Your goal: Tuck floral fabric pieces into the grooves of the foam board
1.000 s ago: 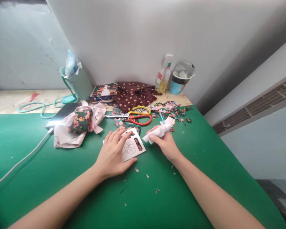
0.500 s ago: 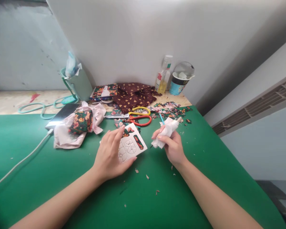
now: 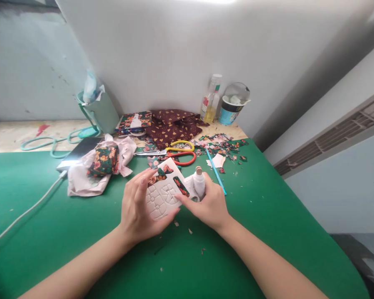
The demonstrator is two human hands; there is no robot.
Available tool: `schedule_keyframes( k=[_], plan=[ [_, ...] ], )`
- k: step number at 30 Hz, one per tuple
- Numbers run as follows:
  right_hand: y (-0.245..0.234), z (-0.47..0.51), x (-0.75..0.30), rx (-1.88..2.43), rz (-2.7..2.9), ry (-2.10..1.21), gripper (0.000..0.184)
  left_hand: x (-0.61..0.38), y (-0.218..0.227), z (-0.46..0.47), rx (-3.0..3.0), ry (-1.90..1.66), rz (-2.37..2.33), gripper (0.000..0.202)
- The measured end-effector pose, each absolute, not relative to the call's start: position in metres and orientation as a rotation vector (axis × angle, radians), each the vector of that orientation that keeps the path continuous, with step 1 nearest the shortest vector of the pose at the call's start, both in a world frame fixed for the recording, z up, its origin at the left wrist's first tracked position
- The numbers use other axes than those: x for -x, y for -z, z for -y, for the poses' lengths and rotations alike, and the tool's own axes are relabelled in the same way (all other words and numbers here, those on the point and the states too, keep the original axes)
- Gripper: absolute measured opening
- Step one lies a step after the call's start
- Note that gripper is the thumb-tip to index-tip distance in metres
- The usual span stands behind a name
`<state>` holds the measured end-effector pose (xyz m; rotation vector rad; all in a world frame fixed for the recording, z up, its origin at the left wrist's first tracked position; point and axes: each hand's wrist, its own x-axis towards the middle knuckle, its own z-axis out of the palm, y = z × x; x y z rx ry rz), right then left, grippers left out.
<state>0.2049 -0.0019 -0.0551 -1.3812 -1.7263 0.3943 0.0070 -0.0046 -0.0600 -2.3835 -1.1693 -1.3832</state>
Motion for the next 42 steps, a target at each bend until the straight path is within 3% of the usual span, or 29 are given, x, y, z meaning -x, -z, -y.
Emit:
schedule_keyframes(
  k=[6, 12, 18, 23, 28, 35, 40, 42],
  plan=[
    [0.0525, 0.0009, -0.2108, 1.437, 1.602, -0.431, 0.023, -0.0069, 0.0599, 0.0047, 2.377, 1.355, 1.203, 0.111],
    [0.0471, 0.0023, -0.2043, 1.463, 1.808, -0.432, 0.038, -0.0069, 0.0596, 0.0059, 2.378, 1.366, 1.195, 0.108],
    [0.0481, -0.0013, -0.2112, 1.491, 1.662, -0.475, 0.027, -0.0075, 0.0595, 0.0069, 2.384, 1.352, 1.230, 0.106],
    [0.0468, 0.0000, -0.2075, 1.447, 1.865, -0.383, 0.041, -0.0077, 0.0593, 0.0079, 2.393, 1.368, 1.214, 0.105],
    [0.0478, -0.0013, -0.2100, 1.482, 1.783, -0.310, 0.027, -0.0076, 0.0594, 0.0072, 2.394, 1.355, 1.236, 0.105],
    [0.0463, 0.0025, -0.2066, 1.427, 1.898, -0.258, 0.038, -0.0080, 0.0602, 0.0055, 2.386, 1.359, 1.257, 0.102],
    [0.0480, -0.0013, -0.2134, 1.501, 1.720, -0.250, 0.023, -0.0076, 0.0596, 0.0051, 2.364, 1.330, 1.292, 0.098],
    [0.0488, -0.0008, -0.2133, 1.469, 1.741, -0.259, 0.026, -0.0076, 0.0590, 0.0058, 2.363, 1.325, 1.303, 0.097]
  ],
)
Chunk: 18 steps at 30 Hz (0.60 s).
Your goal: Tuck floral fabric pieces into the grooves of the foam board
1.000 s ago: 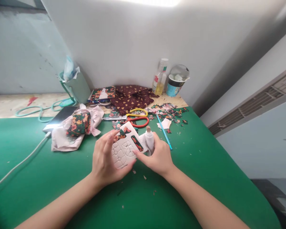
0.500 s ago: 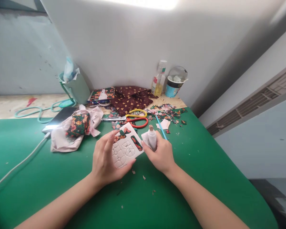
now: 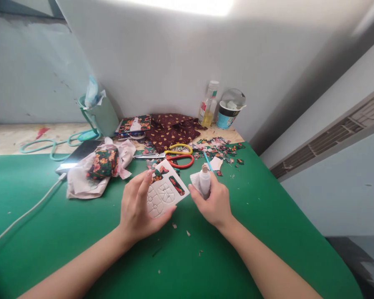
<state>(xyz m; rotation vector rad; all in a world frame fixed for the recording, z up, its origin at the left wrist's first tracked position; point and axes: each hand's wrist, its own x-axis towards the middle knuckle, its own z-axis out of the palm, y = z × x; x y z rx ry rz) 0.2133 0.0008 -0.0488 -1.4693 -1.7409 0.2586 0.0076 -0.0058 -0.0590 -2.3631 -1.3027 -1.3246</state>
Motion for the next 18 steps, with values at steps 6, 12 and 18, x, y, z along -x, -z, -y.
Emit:
schedule_keyframes(
  k=[6, 12, 18],
  plan=[
    [0.048, -0.002, -0.213, 1.460, 1.842, -0.148, 0.036, -0.008, 0.058, 0.006, 2.368, 1.316, 1.307, 0.093],
    [0.044, -0.002, -0.215, 1.505, 1.806, -0.048, 0.038, -0.008, 0.059, 0.005, 2.397, 1.290, 1.341, 0.092],
    [0.046, -0.001, -0.204, 1.633, 1.830, -0.115, 0.040, -0.010, 0.059, 0.007, 2.410, 1.271, 1.329, 0.090]
  ],
)
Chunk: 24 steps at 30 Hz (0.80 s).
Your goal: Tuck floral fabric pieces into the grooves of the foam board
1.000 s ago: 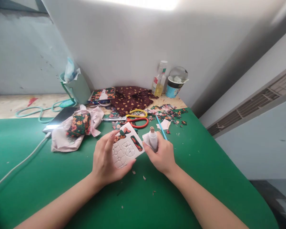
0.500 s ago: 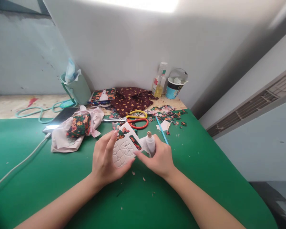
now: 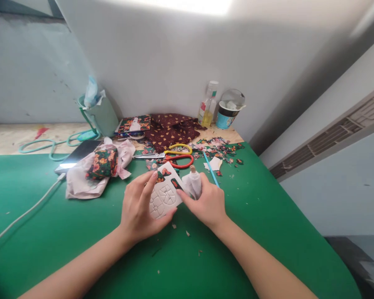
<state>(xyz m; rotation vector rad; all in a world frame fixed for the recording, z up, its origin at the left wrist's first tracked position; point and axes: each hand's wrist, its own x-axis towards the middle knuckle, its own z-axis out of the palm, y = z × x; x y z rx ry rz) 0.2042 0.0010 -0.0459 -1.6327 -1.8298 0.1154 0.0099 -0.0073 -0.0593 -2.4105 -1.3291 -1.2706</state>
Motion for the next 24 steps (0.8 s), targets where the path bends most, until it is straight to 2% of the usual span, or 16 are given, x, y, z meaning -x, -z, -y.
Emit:
schedule_keyframes(
  k=[4, 9, 14, 20, 24],
  plan=[
    [0.0457, -0.0040, -0.2074, 1.666, 1.763, -0.154, 0.033, -0.0102, 0.0593, 0.0071, 2.419, 1.269, 1.339, 0.091],
    [0.0468, -0.0034, -0.2043, 1.615, 1.874, -0.099, 0.047, -0.0104, 0.0590, 0.0072, 2.429, 1.281, 1.311, 0.091],
    [0.0468, -0.0078, -0.2122, 1.691, 1.694, -0.105, 0.030, -0.0103, 0.0592, 0.0067, 2.448, 1.243, 1.333, 0.088],
    [0.0479, -0.0057, -0.2058, 1.633, 1.829, -0.106, 0.048, -0.0114, 0.0595, 0.0091, 2.485, 1.242, 1.306, 0.085],
    [0.0474, -0.0076, -0.2067, 1.691, 1.738, -0.143, 0.036, -0.0122, 0.0591, 0.0104, 2.495, 1.234, 1.303, 0.083]
  ],
)
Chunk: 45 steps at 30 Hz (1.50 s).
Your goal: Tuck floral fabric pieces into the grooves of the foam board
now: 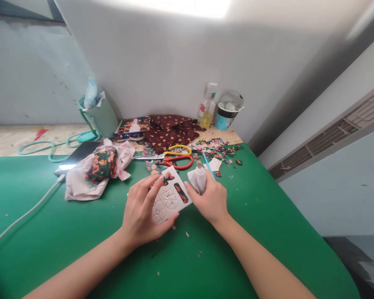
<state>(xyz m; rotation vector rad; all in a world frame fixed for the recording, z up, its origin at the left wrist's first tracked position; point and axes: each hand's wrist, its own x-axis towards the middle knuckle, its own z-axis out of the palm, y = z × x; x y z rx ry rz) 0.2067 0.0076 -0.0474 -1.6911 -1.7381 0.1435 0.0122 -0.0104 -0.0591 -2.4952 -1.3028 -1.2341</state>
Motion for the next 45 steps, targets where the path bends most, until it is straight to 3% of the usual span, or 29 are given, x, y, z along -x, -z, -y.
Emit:
schedule_keyframes(
  k=[2, 7, 12, 17, 22, 27, 32, 38, 42, 45],
  plan=[
    [0.0463, -0.0078, -0.2076, 1.682, 1.689, -0.173, 0.033, -0.0127, 0.0586, 0.0107, 2.503, 1.234, 1.299, 0.082],
    [0.0460, -0.0047, -0.2019, 1.668, 1.728, -0.234, 0.046, -0.0144, 0.0577, 0.0132, 2.520, 1.267, 1.247, 0.081],
    [0.0477, -0.0051, -0.2038, 1.668, 1.616, -0.348, 0.035, -0.0150, 0.0589, 0.0137, 2.528, 1.266, 1.249, 0.082],
    [0.0478, -0.0049, -0.2021, 1.649, 1.636, -0.401, 0.043, -0.0162, 0.0598, 0.0134, 2.538, 1.291, 1.202, 0.086],
    [0.0511, -0.0089, -0.2033, 1.562, 1.493, -0.516, 0.027, -0.0167, 0.0600, 0.0140, 2.551, 1.291, 1.178, 0.088],
    [0.0528, -0.0082, -0.2030, 1.549, 1.565, -0.526, 0.036, -0.0170, 0.0602, 0.0129, 2.549, 1.301, 1.162, 0.093],
    [0.0536, -0.0095, -0.2060, 1.556, 1.478, -0.498, 0.026, -0.0168, 0.0618, 0.0117, 2.532, 1.307, 1.170, 0.096],
    [0.0502, -0.0067, -0.2033, 1.614, 1.642, -0.519, 0.042, -0.0160, 0.0613, 0.0111, 2.524, 1.314, 1.176, 0.097],
    [0.0511, -0.0087, -0.2070, 1.597, 1.582, -0.511, 0.028, -0.0152, 0.0612, 0.0107, 2.513, 1.308, 1.202, 0.097],
    [0.0514, -0.0083, -0.2075, 1.561, 1.633, -0.498, 0.031, -0.0147, 0.0616, 0.0103, 2.508, 1.304, 1.218, 0.097]
  ],
)
